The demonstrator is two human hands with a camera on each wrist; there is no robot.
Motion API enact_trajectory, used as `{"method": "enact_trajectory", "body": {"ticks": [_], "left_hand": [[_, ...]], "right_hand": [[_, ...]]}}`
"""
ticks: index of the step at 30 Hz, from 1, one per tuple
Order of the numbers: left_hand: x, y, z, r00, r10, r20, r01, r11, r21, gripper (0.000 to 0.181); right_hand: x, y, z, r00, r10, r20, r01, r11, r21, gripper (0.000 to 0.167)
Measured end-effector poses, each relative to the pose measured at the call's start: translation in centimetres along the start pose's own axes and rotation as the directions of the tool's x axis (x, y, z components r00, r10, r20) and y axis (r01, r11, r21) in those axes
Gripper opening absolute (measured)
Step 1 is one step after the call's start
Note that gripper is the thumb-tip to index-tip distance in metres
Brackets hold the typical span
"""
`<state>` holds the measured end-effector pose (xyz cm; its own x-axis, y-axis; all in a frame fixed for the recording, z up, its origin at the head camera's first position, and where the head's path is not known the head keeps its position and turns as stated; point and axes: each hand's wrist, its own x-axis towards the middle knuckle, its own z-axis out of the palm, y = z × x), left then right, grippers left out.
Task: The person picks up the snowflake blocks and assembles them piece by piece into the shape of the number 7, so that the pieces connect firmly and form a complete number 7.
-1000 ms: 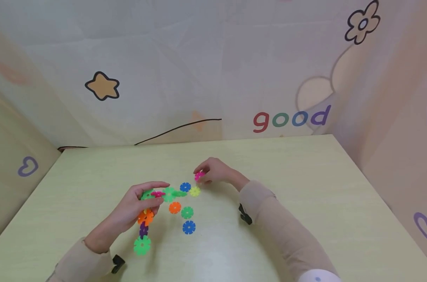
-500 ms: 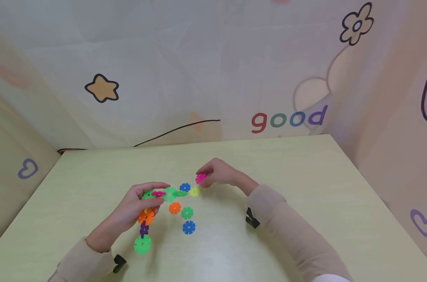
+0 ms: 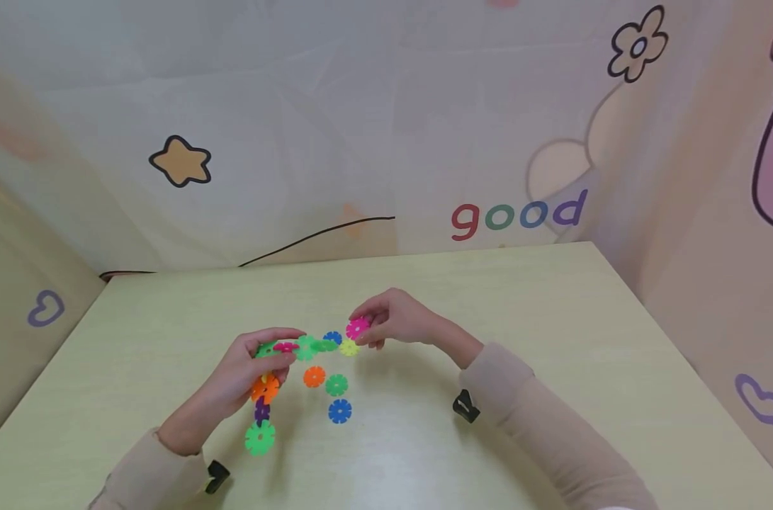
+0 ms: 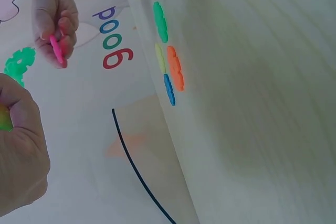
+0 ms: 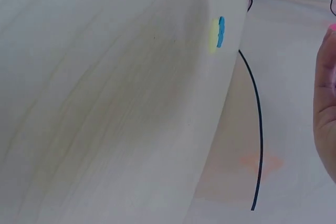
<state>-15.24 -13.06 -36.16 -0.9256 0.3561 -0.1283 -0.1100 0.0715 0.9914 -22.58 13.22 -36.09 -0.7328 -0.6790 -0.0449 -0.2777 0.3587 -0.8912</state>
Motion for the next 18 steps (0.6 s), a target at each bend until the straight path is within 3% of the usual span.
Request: {"method": "enact_trajectory", "body": {"ticks": [9, 18], "left_hand": [[0.2, -0.1, 0.3, 0.999, -0.005, -0.036, 0.004, 1.000, -0.023, 0.033], [0.2, 0.0, 0.5, 1.000, 0.007, -0.030, -0.008, 0.999, -0.038, 0.033]], "right_hand": [[-1.3, -1.1, 0.7, 0.997, -0.069, -0.025, 0.069, 0.998, -0.001, 0.036], [-2.2, -1.8, 1.4, 0.991, -0.112, -0.070, 0.113, 0.993, 0.018, 0.037]]}}
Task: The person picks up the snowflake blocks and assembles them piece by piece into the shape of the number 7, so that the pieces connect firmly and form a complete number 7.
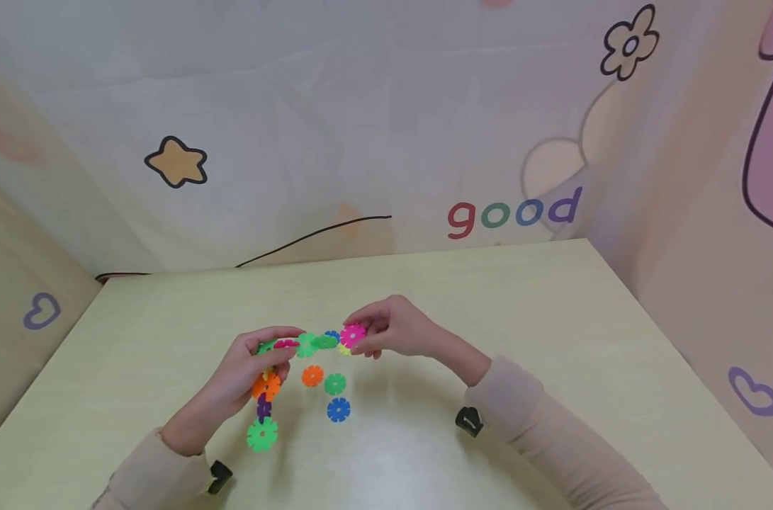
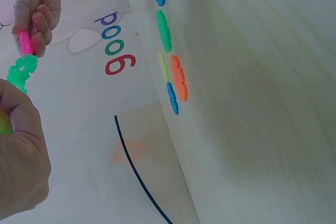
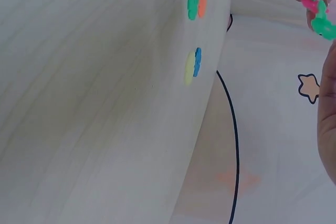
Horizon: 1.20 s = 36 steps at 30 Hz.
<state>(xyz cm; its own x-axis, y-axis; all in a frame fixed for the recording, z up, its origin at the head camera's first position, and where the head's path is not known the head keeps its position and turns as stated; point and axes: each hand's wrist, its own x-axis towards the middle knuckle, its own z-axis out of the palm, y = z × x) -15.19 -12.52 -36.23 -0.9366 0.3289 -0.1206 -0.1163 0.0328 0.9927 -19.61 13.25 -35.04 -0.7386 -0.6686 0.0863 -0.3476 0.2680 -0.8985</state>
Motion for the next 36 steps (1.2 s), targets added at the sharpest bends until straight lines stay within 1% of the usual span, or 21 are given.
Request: {"method": "enact_trajectory", "body": {"ticks": [7, 11, 16, 20, 27, 36], "left_hand": [[-0.1, 0.1, 0.3, 1.000, 0.000, -0.008, 0.000, 1.000, 0.000, 0.033], [-0.1, 0.1, 0.6, 1.000, -0.002, -0.030, 0.002, 1.000, 0.002, 0.031], [-0.2, 0.1, 0.8, 0.998, 0.007, -0.070, -0.008, 1.000, -0.011, 0.028], [-0.2, 0.1, 0.9, 0.997, 0.019, -0.077, -0.023, 0.999, -0.045, 0.027], [-0.3, 0.2, 0.9, 0.997, 0.040, -0.062, -0.044, 0.997, -0.060, 0.028], [-0.3, 0.1, 0.9, 0.997, 0.058, -0.045, -0.061, 0.996, -0.069, 0.028]], "right_hand": [[-0.3, 0.0, 0.8, 0.999, -0.023, -0.036, 0.024, 0.999, 0.024, 0.036], [-0.5, -0.2, 1.4, 0.997, -0.032, -0.070, 0.035, 0.999, 0.041, 0.036], [-0.7, -0.4, 2.1, 0.992, -0.015, -0.123, 0.027, 0.995, 0.093, 0.037], [-0.7, -0.4, 2.5, 0.989, -0.002, -0.149, 0.021, 0.992, 0.128, 0.037], [-0.8, -0.4, 2.6, 0.989, -0.013, -0.145, 0.034, 0.989, 0.145, 0.037], [-0.8, 0.0, 2.7, 0.990, -0.022, -0.136, 0.047, 0.982, 0.185, 0.037]]}}
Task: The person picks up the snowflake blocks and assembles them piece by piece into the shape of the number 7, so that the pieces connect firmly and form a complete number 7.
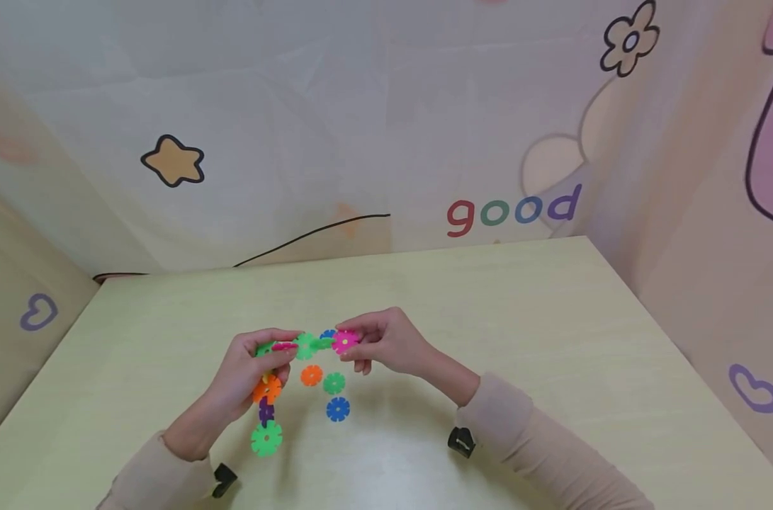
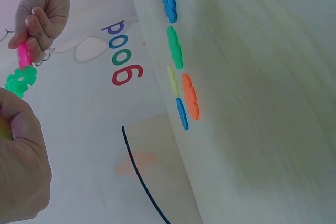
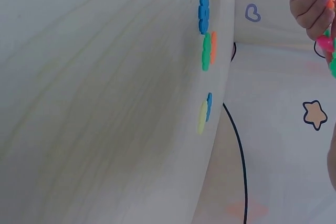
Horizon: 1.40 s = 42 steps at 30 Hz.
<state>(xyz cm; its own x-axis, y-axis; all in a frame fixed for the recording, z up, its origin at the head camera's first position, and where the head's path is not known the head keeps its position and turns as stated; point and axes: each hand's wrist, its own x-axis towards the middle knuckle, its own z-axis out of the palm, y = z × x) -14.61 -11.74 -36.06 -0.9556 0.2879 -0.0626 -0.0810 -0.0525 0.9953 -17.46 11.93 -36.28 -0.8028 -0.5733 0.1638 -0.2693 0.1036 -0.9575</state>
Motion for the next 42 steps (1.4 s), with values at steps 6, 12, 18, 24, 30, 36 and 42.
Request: {"method": "enact_trajectory", "body": {"ticks": [6, 12, 18, 24, 30, 36, 42], "left_hand": [[0.06, -0.02, 0.06, 1.000, -0.007, -0.004, 0.007, 1.000, -0.001, 0.028], [0.02, -0.07, 0.05, 1.000, -0.015, -0.018, 0.015, 1.000, 0.000, 0.027], [-0.10, -0.09, -0.07, 1.000, -0.009, -0.024, 0.009, 1.000, 0.011, 0.027], [-0.18, -0.05, -0.11, 0.999, -0.012, -0.033, 0.013, 1.000, 0.022, 0.027], [-0.21, -0.02, -0.02, 1.000, -0.001, -0.024, 0.001, 1.000, 0.022, 0.027], [-0.17, 0.09, -0.02, 1.000, -0.015, -0.009, 0.015, 0.996, 0.084, 0.033], [-0.16, 0.09, 0.17, 1.000, 0.001, -0.027, 0.003, 0.986, 0.164, 0.043]], "right_hand": [[-0.10, 0.07, 0.06, 1.000, -0.021, -0.002, 0.021, 0.999, 0.030, 0.036], [0.02, -0.06, 0.11, 0.999, -0.052, 0.002, 0.052, 0.998, 0.024, 0.036], [0.12, -0.33, 0.14, 0.995, -0.096, 0.023, 0.097, 0.995, -0.007, 0.035], [0.23, -0.20, 0.20, 0.992, -0.122, 0.026, 0.123, 0.992, -0.010, 0.034], [0.21, -0.18, 0.19, 0.991, -0.132, 0.021, 0.132, 0.991, -0.016, 0.033], [0.01, -0.29, 0.15, 0.992, -0.125, 0.004, 0.125, 0.992, -0.013, 0.034], [-0.11, -0.17, 0.14, 0.995, -0.101, 0.004, 0.102, 0.995, -0.005, 0.034]]}}
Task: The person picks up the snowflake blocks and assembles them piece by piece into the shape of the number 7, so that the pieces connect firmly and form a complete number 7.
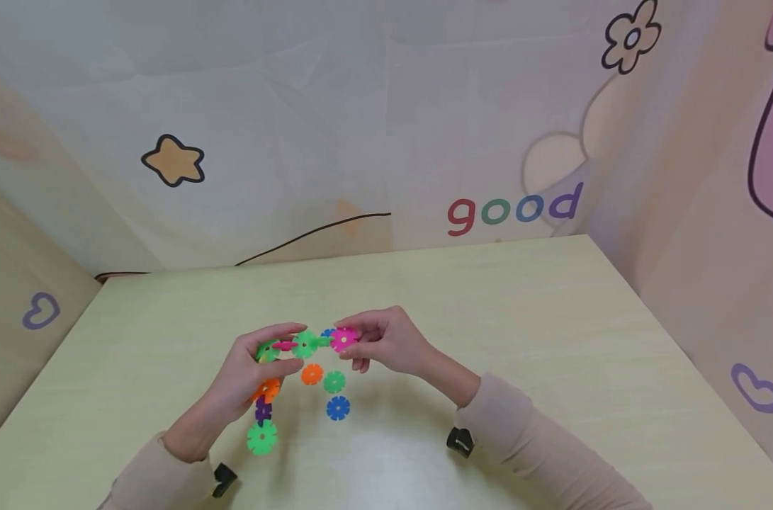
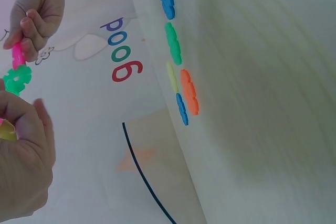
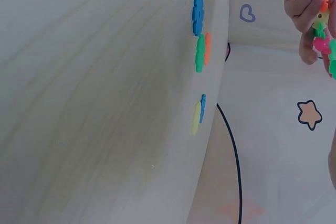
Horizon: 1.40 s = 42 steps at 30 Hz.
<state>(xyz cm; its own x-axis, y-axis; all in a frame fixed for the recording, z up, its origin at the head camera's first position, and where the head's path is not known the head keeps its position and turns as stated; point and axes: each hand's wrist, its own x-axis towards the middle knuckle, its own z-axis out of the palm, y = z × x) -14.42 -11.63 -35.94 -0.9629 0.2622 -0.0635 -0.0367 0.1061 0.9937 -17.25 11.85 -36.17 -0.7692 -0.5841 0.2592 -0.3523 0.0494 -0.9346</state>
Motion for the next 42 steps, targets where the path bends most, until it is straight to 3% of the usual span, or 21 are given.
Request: {"method": "enact_trajectory", "body": {"ticks": [7, 13, 24, 36, 42], "left_hand": [[-0.20, 0.05, -0.05, 1.000, -0.004, 0.006, 0.004, 0.999, -0.034, 0.045], [-0.24, -0.06, -0.30, 0.999, 0.032, 0.036, -0.030, 0.999, -0.043, 0.045], [-0.26, -0.08, -0.16, 0.995, 0.100, 0.025, -0.097, 0.989, -0.112, 0.042], [-0.26, 0.13, 0.04, 0.997, 0.070, 0.012, -0.068, 0.993, -0.098, 0.040], [-0.23, 0.05, 0.02, 0.996, 0.086, 0.021, -0.083, 0.993, -0.087, 0.038]], "right_hand": [[-0.10, 0.00, 0.28, 1.000, -0.003, 0.005, 0.003, 0.999, 0.033, 0.034], [-0.13, 0.04, 0.41, 1.000, -0.009, 0.014, 0.009, 1.000, 0.030, 0.034], [-0.05, -0.14, 0.67, 1.000, -0.029, 0.008, 0.028, 0.999, 0.044, 0.033], [-0.09, -0.05, 0.76, 1.000, -0.001, 0.002, 0.001, 0.999, 0.049, 0.032], [-0.02, -0.01, 0.83, 1.000, 0.011, 0.013, -0.011, 0.999, 0.048, 0.033]]}}
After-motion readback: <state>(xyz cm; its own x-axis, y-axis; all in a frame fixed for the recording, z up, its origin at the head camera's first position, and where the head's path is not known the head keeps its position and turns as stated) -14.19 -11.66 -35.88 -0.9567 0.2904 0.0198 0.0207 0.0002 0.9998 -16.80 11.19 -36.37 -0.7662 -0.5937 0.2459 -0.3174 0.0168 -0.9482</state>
